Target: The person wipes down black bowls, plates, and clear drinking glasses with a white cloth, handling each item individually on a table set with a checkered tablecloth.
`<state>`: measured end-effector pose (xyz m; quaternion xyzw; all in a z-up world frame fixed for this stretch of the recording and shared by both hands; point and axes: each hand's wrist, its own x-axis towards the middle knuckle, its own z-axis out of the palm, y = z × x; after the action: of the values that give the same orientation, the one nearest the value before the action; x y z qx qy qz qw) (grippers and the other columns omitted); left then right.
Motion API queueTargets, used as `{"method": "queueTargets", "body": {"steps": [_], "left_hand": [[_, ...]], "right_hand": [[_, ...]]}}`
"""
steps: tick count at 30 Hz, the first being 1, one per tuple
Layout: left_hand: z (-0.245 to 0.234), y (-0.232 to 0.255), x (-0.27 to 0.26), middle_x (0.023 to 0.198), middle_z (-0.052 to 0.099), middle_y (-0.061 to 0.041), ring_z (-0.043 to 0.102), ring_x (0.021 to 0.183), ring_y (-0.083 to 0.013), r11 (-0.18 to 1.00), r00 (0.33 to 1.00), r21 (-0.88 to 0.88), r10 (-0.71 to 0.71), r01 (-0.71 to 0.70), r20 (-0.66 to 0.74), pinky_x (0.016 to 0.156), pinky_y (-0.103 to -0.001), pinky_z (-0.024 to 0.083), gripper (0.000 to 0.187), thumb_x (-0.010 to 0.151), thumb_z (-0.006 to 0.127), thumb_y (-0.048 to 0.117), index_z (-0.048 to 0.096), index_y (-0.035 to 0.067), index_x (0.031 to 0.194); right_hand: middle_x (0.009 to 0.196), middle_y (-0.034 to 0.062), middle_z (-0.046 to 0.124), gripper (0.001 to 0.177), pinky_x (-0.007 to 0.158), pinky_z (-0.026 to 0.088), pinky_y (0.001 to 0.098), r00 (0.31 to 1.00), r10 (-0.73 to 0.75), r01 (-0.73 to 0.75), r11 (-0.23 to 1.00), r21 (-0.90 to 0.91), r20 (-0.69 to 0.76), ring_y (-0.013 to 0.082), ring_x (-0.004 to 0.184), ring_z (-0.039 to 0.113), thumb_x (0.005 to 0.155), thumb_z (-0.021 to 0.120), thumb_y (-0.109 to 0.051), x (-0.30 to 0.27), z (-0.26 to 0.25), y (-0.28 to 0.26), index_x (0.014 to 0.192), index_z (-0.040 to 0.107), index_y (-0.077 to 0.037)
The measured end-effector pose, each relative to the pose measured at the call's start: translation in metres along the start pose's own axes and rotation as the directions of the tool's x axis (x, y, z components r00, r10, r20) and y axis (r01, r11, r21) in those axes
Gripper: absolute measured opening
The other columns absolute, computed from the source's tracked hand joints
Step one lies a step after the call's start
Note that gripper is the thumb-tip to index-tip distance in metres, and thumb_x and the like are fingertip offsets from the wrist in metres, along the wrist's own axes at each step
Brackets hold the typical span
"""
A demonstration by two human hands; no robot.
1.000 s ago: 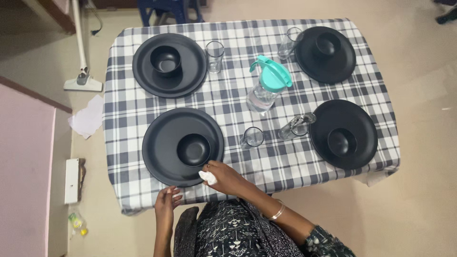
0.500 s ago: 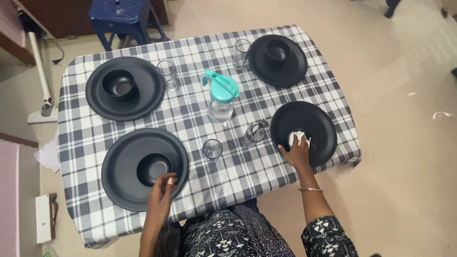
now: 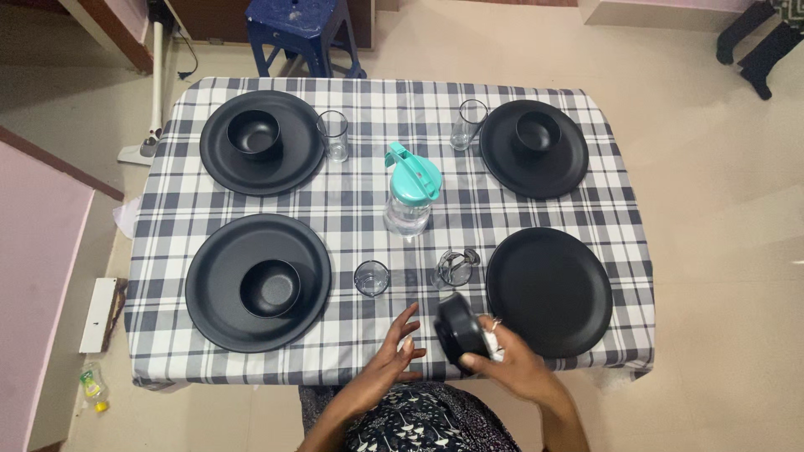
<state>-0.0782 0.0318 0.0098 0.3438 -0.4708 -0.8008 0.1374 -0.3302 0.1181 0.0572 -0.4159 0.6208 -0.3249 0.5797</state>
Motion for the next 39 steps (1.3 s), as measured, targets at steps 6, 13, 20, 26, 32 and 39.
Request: {"method": "queueTargets", "body": {"steps": [6, 13, 20, 26, 32, 39], "left_hand": [[-0.017, 0.037, -0.014, 0.148, 0.051, -0.021, 0.056, 0.131, -0.0359, 0.835, 0.988, -0.538, 0.152, -0.111, 0.032, 0.106, -0.050, 0.052, 0.077, 0.101, 0.036, 0.062, 0.031, 0.015, 0.161], [-0.010, 0.054, -0.015, 0.137, 0.062, -0.014, 0.064, 0.125, -0.0294, 0.821, 0.936, -0.531, 0.010, -0.209, -0.352, 0.106, -0.045, 0.054, 0.071, 0.094, 0.030, 0.063, 0.040, 0.025, 0.153], [-0.038, 0.051, -0.020, 0.121, 0.072, -0.019, 0.072, 0.115, -0.0273, 0.902, 0.936, -0.431, -0.169, 0.021, -0.309, 0.097, -0.040, 0.060, 0.081, 0.097, 0.033, 0.067, 0.058, 0.000, 0.135], [-0.038, 0.034, -0.005, 0.104, 0.069, -0.018, 0.075, 0.082, -0.0176, 0.828, 0.804, -0.506, -0.121, -0.241, -0.582, 0.071, -0.030, 0.067, 0.064, 0.103, 0.043, 0.057, 0.063, -0.002, 0.115], [-0.007, 0.018, 0.002, 0.095, 0.057, -0.020, 0.063, 0.084, -0.0269, 0.431, 0.300, 0.700, 0.902, -0.570, -0.311, 0.075, -0.035, 0.057, 0.060, 0.118, 0.040, 0.040, 0.044, -0.019, 0.113], [-0.011, 0.030, -0.001, 0.061, 0.054, 0.001, 0.047, 0.052, -0.0101, 0.817, 0.655, 0.291, 0.574, -0.497, -0.492, 0.046, -0.032, 0.038, 0.067, 0.109, 0.028, 0.051, 0.069, 0.000, 0.094]], "right_hand": [[0.147, 0.0185, 0.042, 0.075, 0.099, 0.050, 0.0503, 0.907, -0.076, 0.293, 0.822, -0.488, 0.415, 0.0338, 0.133, 0.048, 0.088, 0.079, -0.045, 0.011, 0.069, -0.090, 0.148, 0.052, -0.009], [0.134, 0.0187, 0.055, 0.071, 0.095, 0.057, 0.0422, 0.892, -0.293, 0.445, 0.694, -0.566, 0.343, 0.0300, 0.121, 0.062, 0.099, 0.071, -0.041, 0.036, 0.107, -0.061, 0.149, 0.044, 0.003], [0.102, 0.0067, 0.069, 0.046, 0.079, 0.058, 0.0316, 0.927, -0.267, 0.045, 0.775, 0.631, 0.262, 0.0158, 0.092, 0.069, 0.094, 0.075, -0.022, 0.062, 0.059, -0.017, 0.128, 0.057, 0.002], [0.117, 0.0135, 0.061, 0.043, 0.096, 0.054, 0.0339, 0.850, -0.358, 0.421, 0.902, 0.090, -0.387, 0.0172, 0.110, 0.063, 0.097, 0.065, -0.029, 0.063, 0.090, -0.051, 0.131, 0.056, -0.005], [0.131, 0.0095, 0.057, 0.039, 0.118, 0.038, 0.0550, 0.445, -0.896, 0.588, 0.293, -0.754, -0.001, 0.0284, 0.129, 0.054, 0.108, 0.042, -0.039, 0.060, 0.120, -0.080, 0.132, 0.061, -0.014], [0.136, 0.0212, 0.050, 0.048, 0.117, 0.036, 0.0549, 0.517, -0.844, 0.542, 0.450, -0.709, -0.140, 0.0394, 0.136, 0.046, 0.109, 0.038, -0.044, 0.042, 0.121, -0.085, 0.139, 0.057, -0.011]]}}
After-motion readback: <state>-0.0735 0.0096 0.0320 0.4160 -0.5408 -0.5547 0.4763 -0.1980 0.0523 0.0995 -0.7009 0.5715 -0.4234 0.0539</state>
